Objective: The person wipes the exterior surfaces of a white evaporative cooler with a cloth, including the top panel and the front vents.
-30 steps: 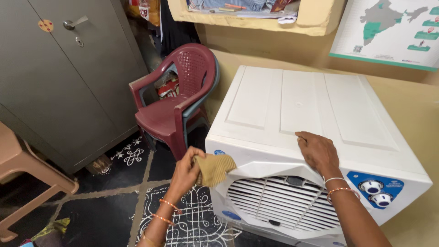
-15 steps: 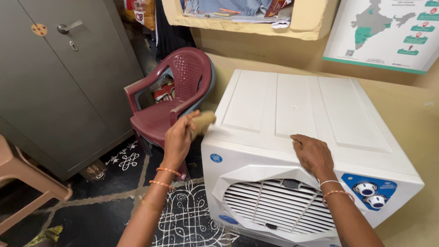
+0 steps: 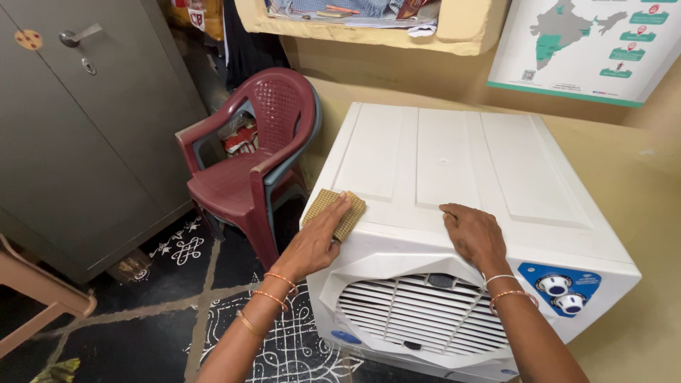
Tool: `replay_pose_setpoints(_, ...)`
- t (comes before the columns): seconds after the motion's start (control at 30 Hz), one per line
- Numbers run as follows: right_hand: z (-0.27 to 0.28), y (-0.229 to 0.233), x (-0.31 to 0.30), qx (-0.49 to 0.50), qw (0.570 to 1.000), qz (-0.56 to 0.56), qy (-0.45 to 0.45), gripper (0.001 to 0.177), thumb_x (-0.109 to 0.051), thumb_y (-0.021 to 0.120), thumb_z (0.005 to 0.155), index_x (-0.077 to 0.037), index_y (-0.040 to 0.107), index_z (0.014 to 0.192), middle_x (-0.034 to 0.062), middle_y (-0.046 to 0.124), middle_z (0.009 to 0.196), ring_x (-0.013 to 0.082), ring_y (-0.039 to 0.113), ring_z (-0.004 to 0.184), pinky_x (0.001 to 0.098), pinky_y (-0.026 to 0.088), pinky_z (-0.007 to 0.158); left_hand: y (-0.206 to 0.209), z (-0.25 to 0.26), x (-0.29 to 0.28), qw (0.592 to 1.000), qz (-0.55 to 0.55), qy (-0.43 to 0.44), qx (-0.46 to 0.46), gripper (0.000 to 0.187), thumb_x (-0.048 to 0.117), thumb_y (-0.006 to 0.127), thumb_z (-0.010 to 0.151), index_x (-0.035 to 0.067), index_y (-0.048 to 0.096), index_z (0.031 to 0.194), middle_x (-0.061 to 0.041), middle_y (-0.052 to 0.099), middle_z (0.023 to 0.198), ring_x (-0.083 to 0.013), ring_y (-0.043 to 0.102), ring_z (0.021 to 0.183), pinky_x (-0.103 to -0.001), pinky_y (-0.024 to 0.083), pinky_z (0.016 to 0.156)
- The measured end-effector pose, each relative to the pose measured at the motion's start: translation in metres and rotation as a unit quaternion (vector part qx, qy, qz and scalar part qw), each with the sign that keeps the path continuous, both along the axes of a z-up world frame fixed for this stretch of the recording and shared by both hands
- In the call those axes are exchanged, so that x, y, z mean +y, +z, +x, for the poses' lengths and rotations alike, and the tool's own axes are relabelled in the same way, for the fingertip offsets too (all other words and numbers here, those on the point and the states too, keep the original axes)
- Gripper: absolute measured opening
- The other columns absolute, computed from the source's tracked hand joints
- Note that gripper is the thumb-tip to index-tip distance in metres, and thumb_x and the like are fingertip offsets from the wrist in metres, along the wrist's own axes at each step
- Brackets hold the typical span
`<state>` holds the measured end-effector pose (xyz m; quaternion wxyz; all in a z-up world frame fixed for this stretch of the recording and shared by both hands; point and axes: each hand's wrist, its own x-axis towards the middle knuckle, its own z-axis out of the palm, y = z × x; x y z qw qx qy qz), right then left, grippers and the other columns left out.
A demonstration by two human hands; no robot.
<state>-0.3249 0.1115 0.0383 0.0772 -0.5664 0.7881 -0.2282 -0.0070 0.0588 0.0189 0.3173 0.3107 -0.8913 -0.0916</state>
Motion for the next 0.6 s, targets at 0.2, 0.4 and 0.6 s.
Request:
replay_pose_setpoints(0.2,0.003,0.004,0.001,-0.012,1.000,0.011,-0.011,0.035,-0.034,0.052,0.099,-0.027,0.073,0.125,0.0055,0.076,0.118,0.0303,0.069,0.112,0.0427,0.053,0.102,0.007,-0.010,-0.021,0.981,0.008,0.068,-0.183,0.106,0.054,0.078,0.071,0.017,0.026,0.156,-0.005,0.031,0.162,-0.0208,0.028,0.149,-0.041,0.022,0.121)
replay_pose_setpoints(0.4,0.001,0.003,-0.001,0.006,1.000,0.001,-0.009,0.034,-0.035,0.054,0.098,-0.028,0.074,0.125,0.0065,0.075,0.120,0.0319,0.069,0.111,0.0430,0.053,0.101,-0.025,-0.039,-0.049,0.989,-0.007,0.085,-0.121,0.061,0.053,0.046,0.102,0.019,0.042,0.153,-0.003,0.038,0.162,-0.0206,0.034,0.148,-0.042,0.024,0.120)
replay_pose_setpoints(0.6,0.000,0.001,-0.001,-0.005,1.000,0.000,-0.008,0.034,-0.035,0.054,0.098,-0.027,0.074,0.125,0.0073,0.075,0.120,0.0321,0.069,0.111,0.0430,0.053,0.101,-0.052,-0.119,0.001,0.989,-0.141,-0.009,-0.052,0.054,0.042,0.050,0.102,0.017,0.049,0.151,-0.005,0.048,0.158,-0.0230,0.044,0.146,-0.043,0.030,0.122)
